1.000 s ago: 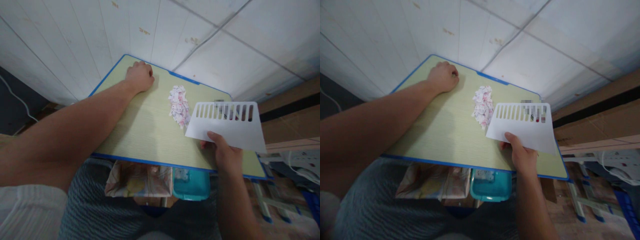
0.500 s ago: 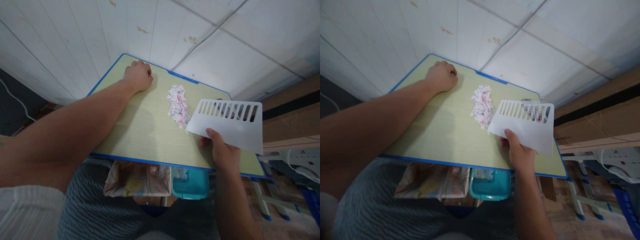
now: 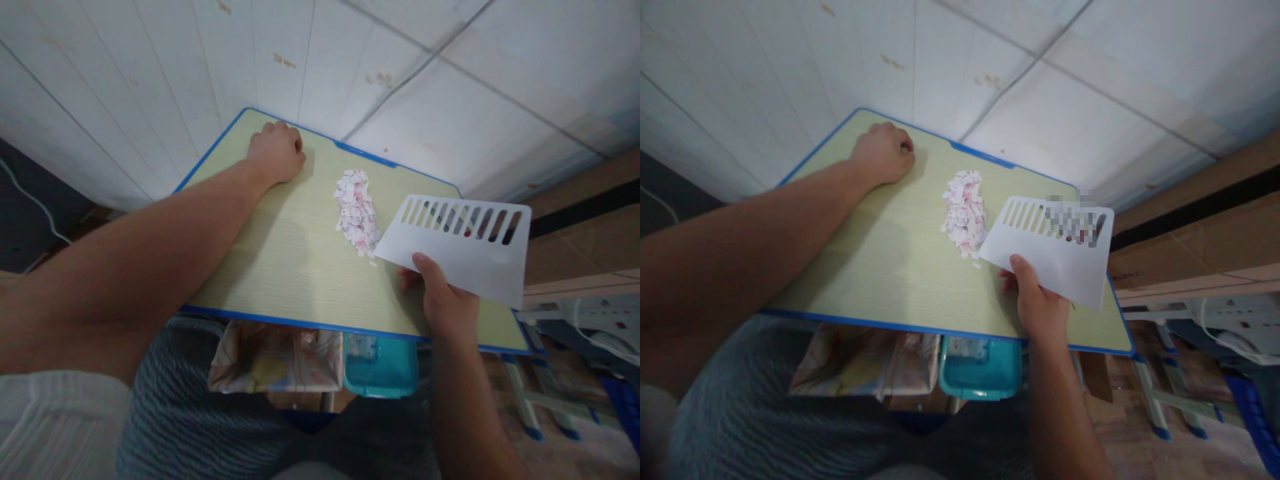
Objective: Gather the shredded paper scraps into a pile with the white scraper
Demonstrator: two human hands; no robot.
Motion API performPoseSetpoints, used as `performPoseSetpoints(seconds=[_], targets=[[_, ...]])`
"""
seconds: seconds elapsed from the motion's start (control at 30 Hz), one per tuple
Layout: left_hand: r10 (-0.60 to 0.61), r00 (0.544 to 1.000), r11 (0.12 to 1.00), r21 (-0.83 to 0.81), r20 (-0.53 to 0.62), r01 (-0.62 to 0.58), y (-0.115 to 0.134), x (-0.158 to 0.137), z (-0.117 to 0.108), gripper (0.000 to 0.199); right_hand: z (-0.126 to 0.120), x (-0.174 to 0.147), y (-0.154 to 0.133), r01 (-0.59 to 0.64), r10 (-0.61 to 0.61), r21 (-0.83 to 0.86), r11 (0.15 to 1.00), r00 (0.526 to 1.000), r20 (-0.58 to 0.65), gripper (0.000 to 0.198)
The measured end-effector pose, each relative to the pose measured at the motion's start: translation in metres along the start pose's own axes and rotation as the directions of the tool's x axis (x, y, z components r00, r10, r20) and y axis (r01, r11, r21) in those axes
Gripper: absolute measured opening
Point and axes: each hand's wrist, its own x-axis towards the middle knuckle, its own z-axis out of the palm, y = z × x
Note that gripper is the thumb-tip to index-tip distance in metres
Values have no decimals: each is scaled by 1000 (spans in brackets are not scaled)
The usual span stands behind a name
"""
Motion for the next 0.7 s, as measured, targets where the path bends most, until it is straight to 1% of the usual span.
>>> performPoseSetpoints(seconds=[0.13, 0.23, 0.3, 0.4, 0.5, 0.7], targets=[[-5, 1000, 1000, -16, 4, 5, 0, 0, 0, 41, -2, -2, 0, 45, -44, -7, 999, 999, 28, 34], [-11, 1000, 999, -43, 7, 11, 1, -1, -1, 41, -2, -1, 2, 13, -13, -13, 1000, 1000, 5, 31], [-17, 1000, 999, -48, 15, 17, 2, -1, -2, 41, -2, -2, 2, 7, -7, -13, 1000, 1000, 31, 32], [-20, 1000, 999, -32, 20, 21, 2, -2, -3, 41, -3, -3, 1, 43, -41, -29, 999, 997, 68, 38], [-13, 1000, 1000, -28, 13, 14, 2, -2, -3, 40, -6, -5, 0, 62, -59, -31, 998, 996, 69, 37], [-24, 1000, 997, -78, 6, 24, 1, -2, -2, 37, -8, -11, -7, 85, -96, 57, 995, 965, 243, 44]])
